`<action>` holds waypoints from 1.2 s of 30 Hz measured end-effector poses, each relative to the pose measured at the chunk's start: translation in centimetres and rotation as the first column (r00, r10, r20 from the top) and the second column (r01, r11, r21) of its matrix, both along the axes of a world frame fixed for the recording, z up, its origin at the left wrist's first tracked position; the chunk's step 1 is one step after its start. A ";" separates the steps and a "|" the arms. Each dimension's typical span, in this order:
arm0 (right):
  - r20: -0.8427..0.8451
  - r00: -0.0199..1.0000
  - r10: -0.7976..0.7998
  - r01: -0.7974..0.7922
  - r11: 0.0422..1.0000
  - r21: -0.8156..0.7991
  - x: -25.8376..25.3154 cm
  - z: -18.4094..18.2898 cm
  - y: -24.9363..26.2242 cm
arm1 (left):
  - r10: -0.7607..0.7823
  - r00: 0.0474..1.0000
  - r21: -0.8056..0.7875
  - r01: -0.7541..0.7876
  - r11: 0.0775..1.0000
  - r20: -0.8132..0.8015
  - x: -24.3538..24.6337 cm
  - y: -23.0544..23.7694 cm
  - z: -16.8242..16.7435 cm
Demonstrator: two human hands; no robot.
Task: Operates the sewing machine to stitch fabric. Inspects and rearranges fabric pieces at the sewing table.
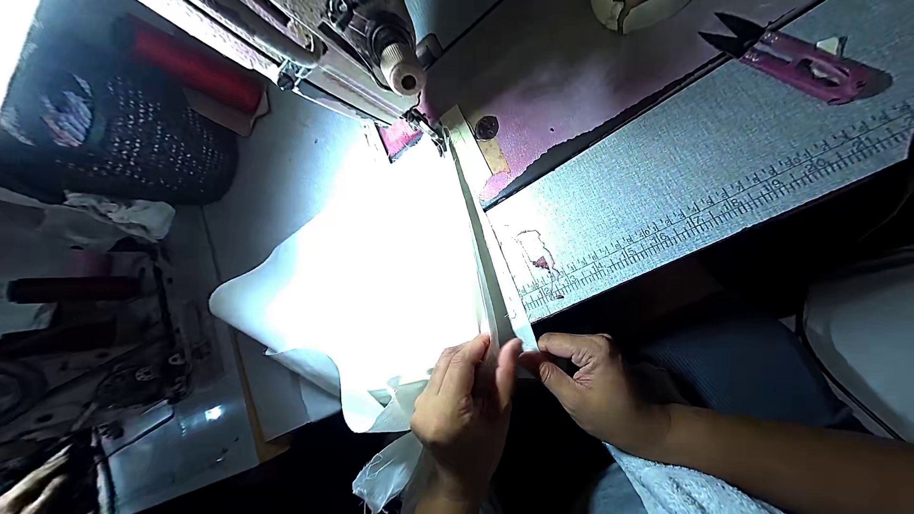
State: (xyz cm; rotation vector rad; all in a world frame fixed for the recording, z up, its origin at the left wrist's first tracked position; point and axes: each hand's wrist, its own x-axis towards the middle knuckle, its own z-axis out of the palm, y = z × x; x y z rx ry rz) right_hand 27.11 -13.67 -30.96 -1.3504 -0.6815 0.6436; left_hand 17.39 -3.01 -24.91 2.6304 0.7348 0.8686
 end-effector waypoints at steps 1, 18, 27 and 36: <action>0.007 1.000 -0.002 0.002 1.000 -0.005 -0.1 0.0 -0.1 | -0.007 1.000 0.021 0.007 1.000 -0.003 0.1 -0.1 -0.1; 0.090 0.995 0.051 -0.044 0.997 -0.070 -0.4 -0.7 -0.6 | -0.148 0.920 0.265 0.255 0.930 -0.363 1.2 -1.0 1.6; 0.178 0.980 0.086 -0.068 0.992 -0.104 -0.6 -0.7 -1.1 | -0.144 0.908 0.303 0.276 0.912 -0.394 1.6 -1.1 1.6; 0.236 0.971 0.033 -0.005 0.993 -0.117 -0.7 -1.0 -1.2 | -0.127 0.933 0.231 0.212 0.950 -0.336 1.4 -1.5 0.8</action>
